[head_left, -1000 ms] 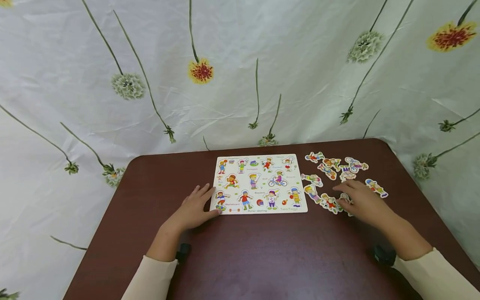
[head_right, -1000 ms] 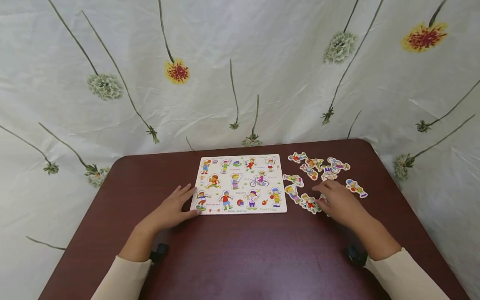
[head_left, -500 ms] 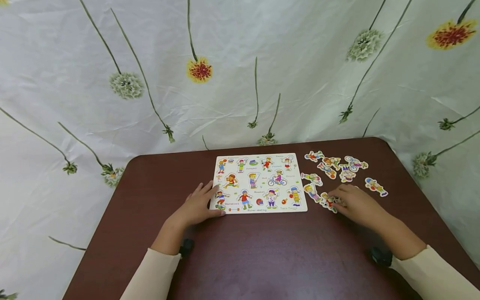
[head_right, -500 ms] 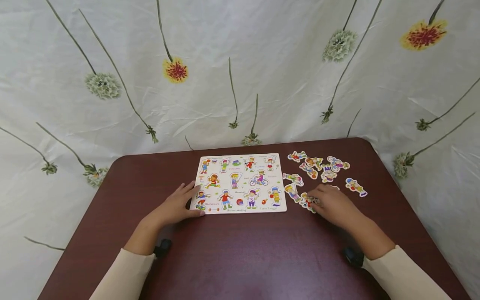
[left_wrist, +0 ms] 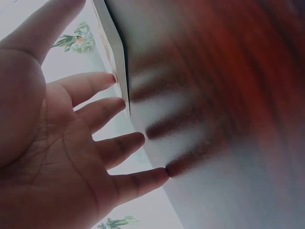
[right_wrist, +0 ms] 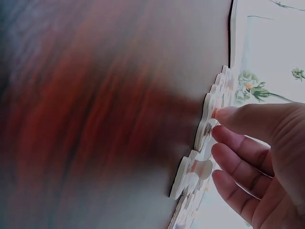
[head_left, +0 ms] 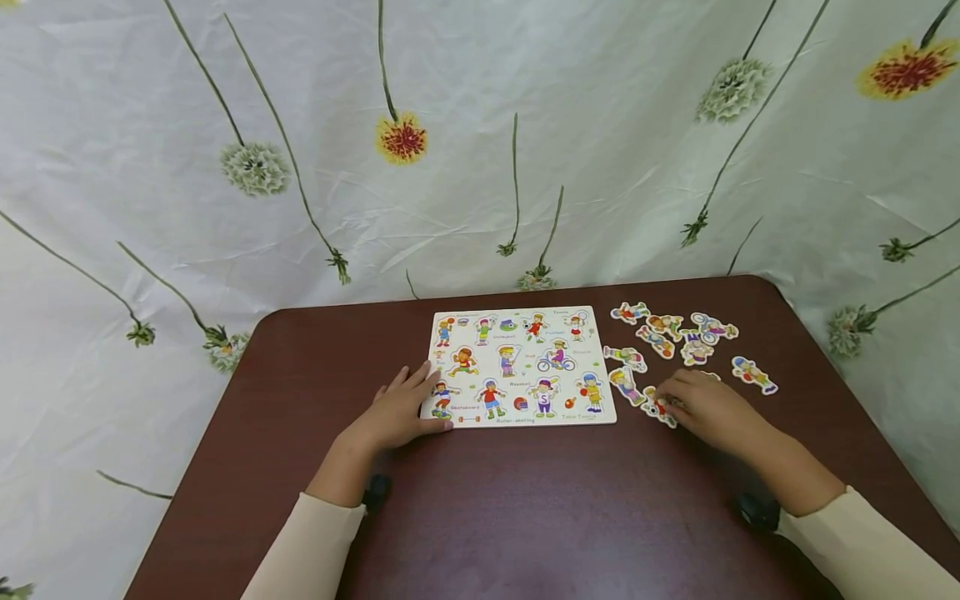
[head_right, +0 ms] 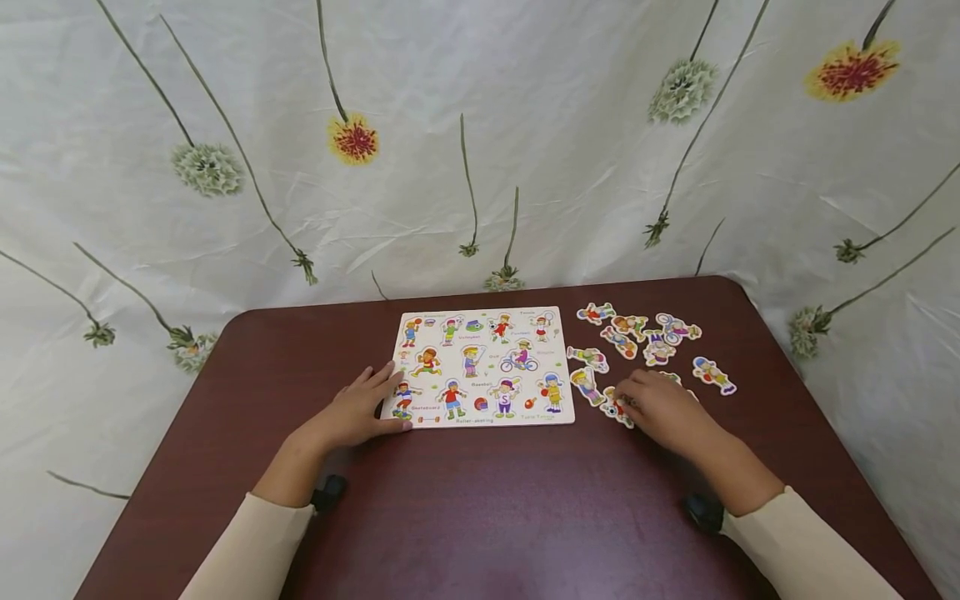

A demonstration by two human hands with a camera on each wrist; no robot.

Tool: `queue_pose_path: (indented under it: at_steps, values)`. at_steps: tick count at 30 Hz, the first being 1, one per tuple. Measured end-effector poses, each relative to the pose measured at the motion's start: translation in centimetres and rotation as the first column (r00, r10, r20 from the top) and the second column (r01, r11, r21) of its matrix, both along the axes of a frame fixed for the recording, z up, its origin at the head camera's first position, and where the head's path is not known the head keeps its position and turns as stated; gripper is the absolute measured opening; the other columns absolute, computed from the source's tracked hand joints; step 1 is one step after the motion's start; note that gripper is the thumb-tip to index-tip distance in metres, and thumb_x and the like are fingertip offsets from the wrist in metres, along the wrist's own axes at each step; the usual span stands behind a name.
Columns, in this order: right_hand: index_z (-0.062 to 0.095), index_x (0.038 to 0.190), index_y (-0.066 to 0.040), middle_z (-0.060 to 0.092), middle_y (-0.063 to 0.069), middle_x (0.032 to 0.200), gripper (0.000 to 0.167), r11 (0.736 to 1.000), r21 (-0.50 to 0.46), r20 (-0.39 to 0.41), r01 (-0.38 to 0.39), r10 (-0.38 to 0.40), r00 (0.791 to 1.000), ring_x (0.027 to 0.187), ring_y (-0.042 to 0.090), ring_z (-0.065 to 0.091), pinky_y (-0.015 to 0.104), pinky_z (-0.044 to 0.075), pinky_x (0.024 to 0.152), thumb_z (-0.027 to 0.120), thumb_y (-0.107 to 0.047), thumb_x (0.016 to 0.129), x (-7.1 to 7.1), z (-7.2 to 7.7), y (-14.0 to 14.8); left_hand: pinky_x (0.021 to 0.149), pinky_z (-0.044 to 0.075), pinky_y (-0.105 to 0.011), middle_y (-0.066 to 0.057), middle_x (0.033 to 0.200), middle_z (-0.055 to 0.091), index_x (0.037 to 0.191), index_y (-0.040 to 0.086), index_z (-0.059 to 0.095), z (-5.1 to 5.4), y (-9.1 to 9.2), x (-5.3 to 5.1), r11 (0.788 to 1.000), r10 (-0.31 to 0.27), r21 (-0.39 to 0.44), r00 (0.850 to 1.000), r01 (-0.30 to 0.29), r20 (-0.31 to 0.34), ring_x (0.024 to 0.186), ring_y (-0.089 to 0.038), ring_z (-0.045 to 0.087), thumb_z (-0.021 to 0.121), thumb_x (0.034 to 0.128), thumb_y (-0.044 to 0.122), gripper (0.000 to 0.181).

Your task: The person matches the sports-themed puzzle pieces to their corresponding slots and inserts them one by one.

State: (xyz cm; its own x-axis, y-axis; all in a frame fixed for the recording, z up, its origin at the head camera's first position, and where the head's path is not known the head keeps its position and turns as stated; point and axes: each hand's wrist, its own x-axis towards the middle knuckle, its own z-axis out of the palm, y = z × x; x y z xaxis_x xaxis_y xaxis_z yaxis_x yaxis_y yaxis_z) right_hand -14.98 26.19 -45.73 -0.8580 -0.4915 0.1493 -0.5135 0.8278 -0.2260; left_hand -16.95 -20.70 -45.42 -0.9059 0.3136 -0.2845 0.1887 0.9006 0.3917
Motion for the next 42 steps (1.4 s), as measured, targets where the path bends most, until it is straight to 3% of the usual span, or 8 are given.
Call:
queue_pose_path:
  at_steps: [17,25,35,42]
  values:
    - [0.072,0.094,-0.007,0.065,0.001,0.086,0.01,1.0,-0.003,-0.01,0.009,-0.009,1.0,0.081,0.02,0.062,0.041,0.051,0.073,0.077,-0.005,0.086,0.0,0.6,0.2,0.117,0.012,-0.076,-0.011,0.171,0.015,0.16,0.013,0.03,0.1,-0.3,0.3,1.0,-0.006,0.003,1.0,0.006,0.013,0.156,-0.046,0.01,0.074,0.0892,0.049,0.091]
    - [0.071,0.097,-0.006,0.066,0.002,0.086,0.011,0.999,-0.025,0.001,0.024,-0.024,1.0,0.078,0.017,0.06,0.04,0.051,0.07,0.076,-0.005,0.087,-0.3,1.1,-0.3,0.116,0.011,-0.076,-0.011,0.17,0.016,0.16,0.014,0.032,-0.1,-0.2,0.8,1.0,-0.006,0.009,1.0,0.006,0.015,0.157,-0.045,0.01,0.075,0.0885,0.049,0.09]
    - [0.072,0.102,-0.004,0.069,0.009,0.096,0.013,0.998,-0.06,0.016,0.024,-0.023,1.0,0.087,0.024,0.066,0.046,0.054,0.079,0.074,-0.007,0.089,-1.0,1.4,-1.4,0.115,0.014,-0.077,-0.012,0.17,0.02,0.159,0.013,0.035,-0.1,0.4,1.7,1.0,-0.003,-0.002,1.0,0.003,0.002,0.156,-0.045,0.012,0.077,0.0875,0.047,0.089]
    - [0.072,0.101,-0.005,0.067,0.006,0.092,0.012,0.997,-0.068,0.022,0.029,-0.027,0.999,0.081,0.019,0.063,0.043,0.054,0.073,0.073,-0.009,0.09,-1.5,1.7,-2.4,0.114,0.016,-0.078,-0.012,0.169,0.021,0.158,0.014,0.036,-0.1,0.9,2.3,1.0,0.001,0.003,1.0,-0.001,0.002,0.156,-0.044,0.013,0.077,0.0868,0.047,0.089]
